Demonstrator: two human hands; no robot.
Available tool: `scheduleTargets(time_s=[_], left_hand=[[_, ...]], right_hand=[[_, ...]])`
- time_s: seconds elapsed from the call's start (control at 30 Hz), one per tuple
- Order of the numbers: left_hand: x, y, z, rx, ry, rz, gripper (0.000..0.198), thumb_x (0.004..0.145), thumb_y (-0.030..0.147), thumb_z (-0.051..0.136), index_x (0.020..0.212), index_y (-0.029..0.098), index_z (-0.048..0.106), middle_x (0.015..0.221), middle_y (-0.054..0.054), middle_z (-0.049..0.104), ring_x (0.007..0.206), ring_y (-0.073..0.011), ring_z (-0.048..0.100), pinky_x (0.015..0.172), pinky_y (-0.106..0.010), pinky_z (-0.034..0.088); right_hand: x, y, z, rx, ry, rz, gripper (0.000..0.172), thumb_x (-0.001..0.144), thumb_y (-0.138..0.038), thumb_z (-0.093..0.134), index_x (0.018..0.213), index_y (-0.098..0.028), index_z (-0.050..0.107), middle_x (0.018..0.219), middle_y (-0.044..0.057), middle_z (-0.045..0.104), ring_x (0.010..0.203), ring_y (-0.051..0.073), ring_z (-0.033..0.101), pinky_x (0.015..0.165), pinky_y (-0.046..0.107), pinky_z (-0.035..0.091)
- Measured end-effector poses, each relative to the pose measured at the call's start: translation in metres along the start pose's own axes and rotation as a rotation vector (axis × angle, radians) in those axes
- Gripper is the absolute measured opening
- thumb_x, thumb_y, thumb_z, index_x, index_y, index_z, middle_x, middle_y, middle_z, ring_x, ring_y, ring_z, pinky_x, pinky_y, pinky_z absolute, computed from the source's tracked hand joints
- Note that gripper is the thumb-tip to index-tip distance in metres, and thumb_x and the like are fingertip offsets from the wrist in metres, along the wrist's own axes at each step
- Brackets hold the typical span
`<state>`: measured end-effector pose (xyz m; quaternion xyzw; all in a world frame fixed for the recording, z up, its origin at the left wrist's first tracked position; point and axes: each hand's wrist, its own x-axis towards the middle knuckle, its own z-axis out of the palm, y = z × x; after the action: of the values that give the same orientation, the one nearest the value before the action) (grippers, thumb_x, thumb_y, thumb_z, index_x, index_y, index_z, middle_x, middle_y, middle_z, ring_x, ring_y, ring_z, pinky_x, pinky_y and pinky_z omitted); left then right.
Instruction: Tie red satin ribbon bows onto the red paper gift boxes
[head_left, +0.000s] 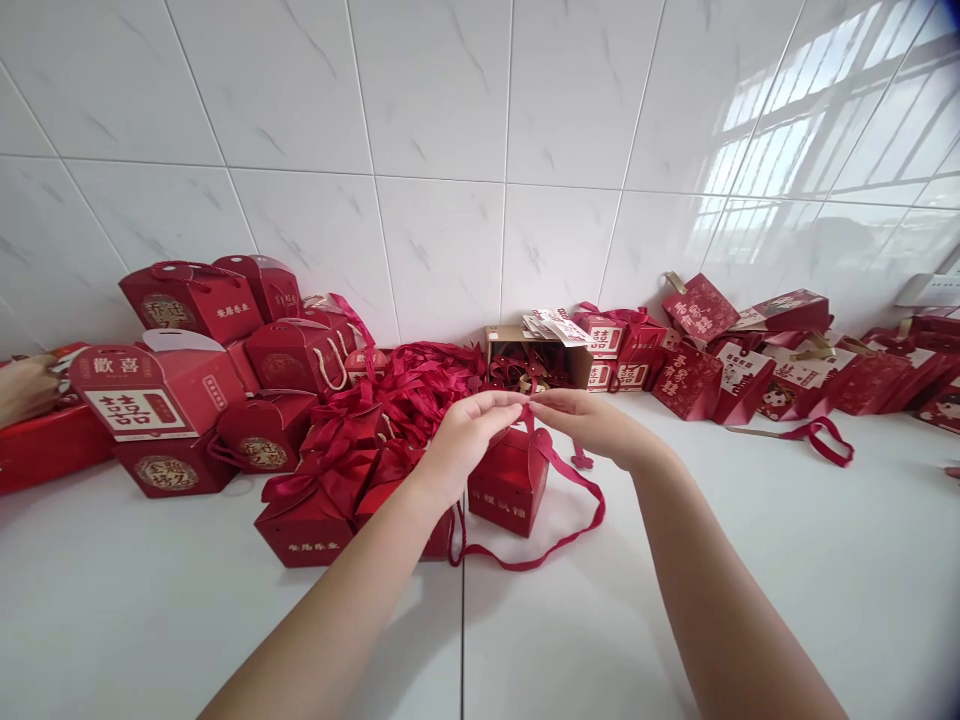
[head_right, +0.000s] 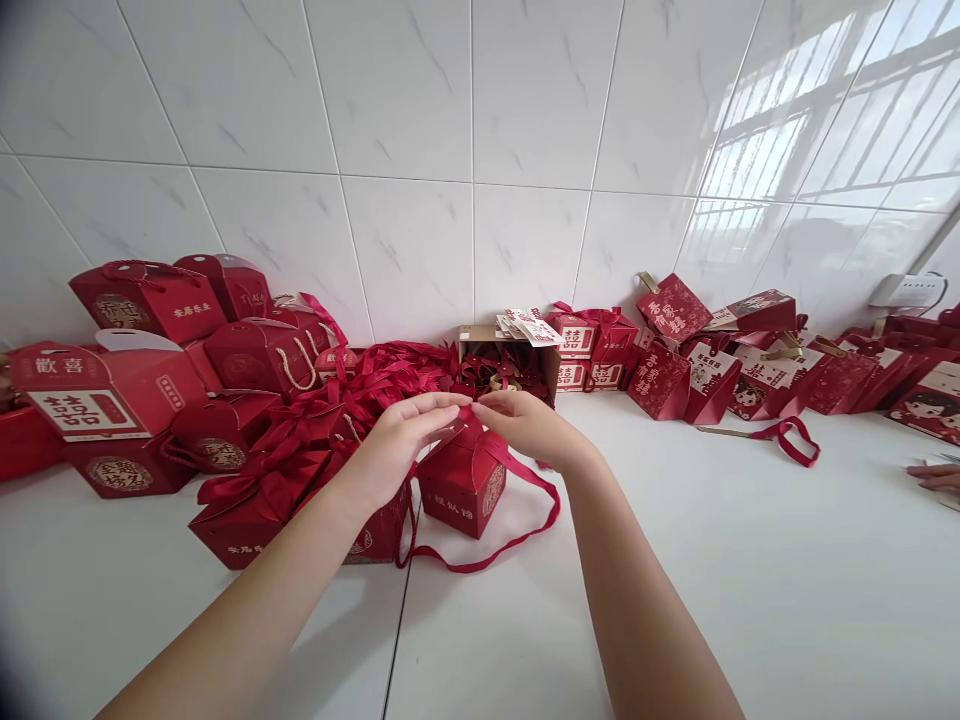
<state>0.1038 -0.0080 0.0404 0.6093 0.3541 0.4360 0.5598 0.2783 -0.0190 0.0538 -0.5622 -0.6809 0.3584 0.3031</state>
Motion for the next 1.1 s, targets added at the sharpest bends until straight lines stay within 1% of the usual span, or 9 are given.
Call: scheduleTargets(time_s=[0.13, 0.27, 0.47, 0.6, 0.77, 0.83, 0.9, 1.0, 1.1], left_hand=[[-0.005, 0.012, -0.003, 0.058, 0.066, 0.118, 0.033, 0.078, 0.032, 0.061, 0.106, 0.014, 0.063, 0.097, -0.009, 0.071, 0.089, -0.0206, 0.066, 0.079, -0.033, 0.051], [-0.003, 0.008, -0.013, 0.413, 0.207, 0.218, 0.04, 0.077, 0.034, 0.06, 0.113, 0.016, 0.057, 0.113, -0.011, 0.066, 0.105, -0.0228, 0.061, 0.089, -0.034, 0.047], [-0.001, -0.001, -0.027, 1.162, 0.048, -0.067, 0.034, 0.07, 0.045, 0.064, 0.095, 0.022, 0.064, 0.097, -0.007, 0.071, 0.088, -0.0282, 0.065, 0.078, -0.037, 0.047], [0.001, -0.001, -0.03, 1.179, 0.047, -0.084, 0.022, 0.077, 0.038, 0.056, 0.089, 0.022, 0.066, 0.094, -0.007, 0.071, 0.082, -0.0263, 0.066, 0.068, -0.032, 0.045], [0.004, 0.0, -0.032, 1.113, 0.0, -0.073, 0.022, 0.081, 0.032, 0.049, 0.093, 0.021, 0.064, 0.09, -0.006, 0.071, 0.07, -0.021, 0.065, 0.056, -0.027, 0.04], [0.005, -0.002, -0.034, 1.084, -0.032, -0.074, 0.023, 0.082, 0.032, 0.048, 0.094, 0.02, 0.064, 0.085, -0.006, 0.071, 0.064, -0.0193, 0.063, 0.052, -0.026, 0.039], [0.006, -0.004, -0.035, 1.059, -0.065, -0.077, 0.023, 0.082, 0.032, 0.047, 0.09, 0.018, 0.064, 0.079, -0.006, 0.07, 0.059, -0.0186, 0.061, 0.049, -0.026, 0.037], [0.007, -0.009, -0.035, 1.007, -0.108, -0.075, 0.024, 0.082, 0.033, 0.047, 0.091, 0.018, 0.063, 0.075, -0.005, 0.069, 0.062, -0.0186, 0.061, 0.051, -0.025, 0.039], [0.007, -0.012, -0.034, 0.914, -0.138, -0.066, 0.024, 0.082, 0.033, 0.048, 0.097, 0.019, 0.062, 0.078, -0.004, 0.069, 0.069, -0.0191, 0.063, 0.058, -0.026, 0.042]], right_hand=[[0.0, -0.005, 0.004, 0.275, -0.008, -0.123, 0.031, 0.08, -0.044, 0.06, 0.095, -0.017, 0.066, 0.092, 0.005, 0.066, 0.079, 0.014, 0.057, 0.07, 0.025, 0.042], [-0.001, -0.005, 0.003, 0.278, 0.087, -0.132, 0.029, 0.076, -0.041, 0.065, 0.087, -0.014, 0.068, 0.08, 0.004, 0.067, 0.072, 0.013, 0.057, 0.069, 0.026, 0.043], [-0.026, -0.021, -0.008, 0.445, 0.301, -0.404, 0.019, 0.083, -0.036, 0.061, 0.082, -0.018, 0.062, 0.071, 0.0, 0.063, 0.065, 0.012, 0.058, 0.066, 0.027, 0.045], [-0.065, -0.037, -0.017, 0.557, 0.465, -0.649, 0.006, 0.084, -0.027, 0.062, 0.082, -0.022, 0.065, 0.068, 0.0, 0.06, 0.069, 0.015, 0.06, 0.068, 0.029, 0.048], [-0.098, -0.046, -0.024, 0.623, 0.633, -0.939, 0.008, 0.081, -0.024, 0.061, 0.079, -0.027, 0.068, 0.07, 0.0, 0.056, 0.067, 0.015, 0.057, 0.069, 0.031, 0.049], [-0.088, -0.044, -0.022, 0.579, 0.638, -0.855, 0.011, 0.081, -0.022, 0.058, 0.076, -0.026, 0.067, 0.073, 0.001, 0.057, 0.071, 0.016, 0.057, 0.069, 0.032, 0.048], [-0.066, -0.037, -0.017, 0.461, 0.587, -0.643, 0.01, 0.079, -0.023, 0.058, 0.073, -0.023, 0.065, 0.069, 0.0, 0.056, 0.066, 0.015, 0.055, 0.062, 0.029, 0.045], [-0.027, -0.021, -0.005, 0.184, 0.318, -0.189, 0.011, 0.077, -0.028, 0.057, 0.078, -0.019, 0.064, 0.059, -0.003, 0.049, 0.048, 0.009, 0.039, 0.045, 0.024, 0.031], [0.001, -0.006, 0.007, 0.053, 0.071, 0.029, 0.011, 0.074, -0.027, 0.054, 0.069, -0.017, 0.058, 0.054, -0.005, 0.039, 0.045, 0.007, 0.03, 0.042, 0.023, 0.022]])
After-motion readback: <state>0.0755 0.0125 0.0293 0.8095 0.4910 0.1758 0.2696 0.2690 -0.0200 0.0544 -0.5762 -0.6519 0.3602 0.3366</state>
